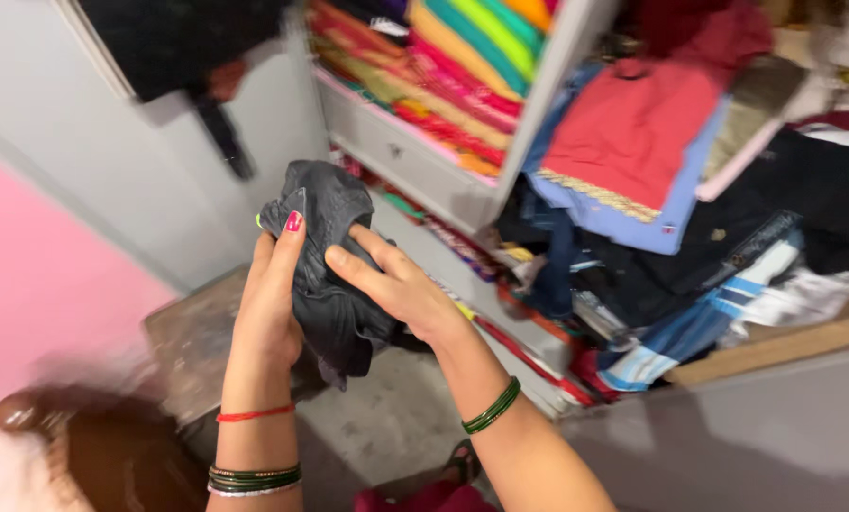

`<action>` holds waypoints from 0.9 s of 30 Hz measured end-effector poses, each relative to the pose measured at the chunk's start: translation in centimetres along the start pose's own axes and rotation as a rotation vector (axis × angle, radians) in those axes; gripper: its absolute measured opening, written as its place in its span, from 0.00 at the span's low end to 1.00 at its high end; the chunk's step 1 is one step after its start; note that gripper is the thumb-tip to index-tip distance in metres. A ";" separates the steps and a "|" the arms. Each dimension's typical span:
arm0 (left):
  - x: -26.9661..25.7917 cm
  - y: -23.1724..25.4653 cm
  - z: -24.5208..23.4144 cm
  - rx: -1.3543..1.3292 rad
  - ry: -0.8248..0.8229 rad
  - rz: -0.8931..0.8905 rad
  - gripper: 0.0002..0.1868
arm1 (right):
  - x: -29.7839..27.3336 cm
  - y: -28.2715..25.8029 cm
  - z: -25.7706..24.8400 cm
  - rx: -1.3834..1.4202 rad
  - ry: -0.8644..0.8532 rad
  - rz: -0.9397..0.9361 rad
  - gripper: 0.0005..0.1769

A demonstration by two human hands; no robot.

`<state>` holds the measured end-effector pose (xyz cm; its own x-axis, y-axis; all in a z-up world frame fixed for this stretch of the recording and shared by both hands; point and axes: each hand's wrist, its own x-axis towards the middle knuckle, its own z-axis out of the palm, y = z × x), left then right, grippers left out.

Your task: The person removes folded clothes from a metal cupboard one by one and places them onto a bed.

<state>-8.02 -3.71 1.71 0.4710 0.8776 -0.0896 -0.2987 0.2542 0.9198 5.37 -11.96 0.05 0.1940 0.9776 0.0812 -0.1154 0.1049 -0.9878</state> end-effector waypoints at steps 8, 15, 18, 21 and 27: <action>-10.7 7.4 -14.5 -0.170 0.209 0.242 0.28 | 1.1 0.9 18.2 -0.013 -0.298 0.022 0.50; -20.9 12.6 -25.0 -0.187 0.500 0.403 0.26 | -1.1 0.8 33.9 0.035 -0.598 -0.006 0.46; -24.7 13.9 -28.1 -0.185 0.584 0.560 0.25 | -2.3 1.0 39.2 0.125 -0.739 -0.026 0.41; -27.8 14.3 -30.4 -0.165 0.714 0.639 0.22 | -3.4 1.9 43.3 0.211 -0.850 -0.045 0.37; -31.7 13.3 -36.7 -0.106 0.947 0.715 0.22 | -4.7 5.4 50.7 0.173 -0.945 0.070 0.36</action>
<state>-57.35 -13.21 2.73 -0.6170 0.7737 0.1436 -0.3327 -0.4218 0.8435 -45.61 -6.79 1.11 -0.6750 0.7177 0.1712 -0.2537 -0.0079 -0.9672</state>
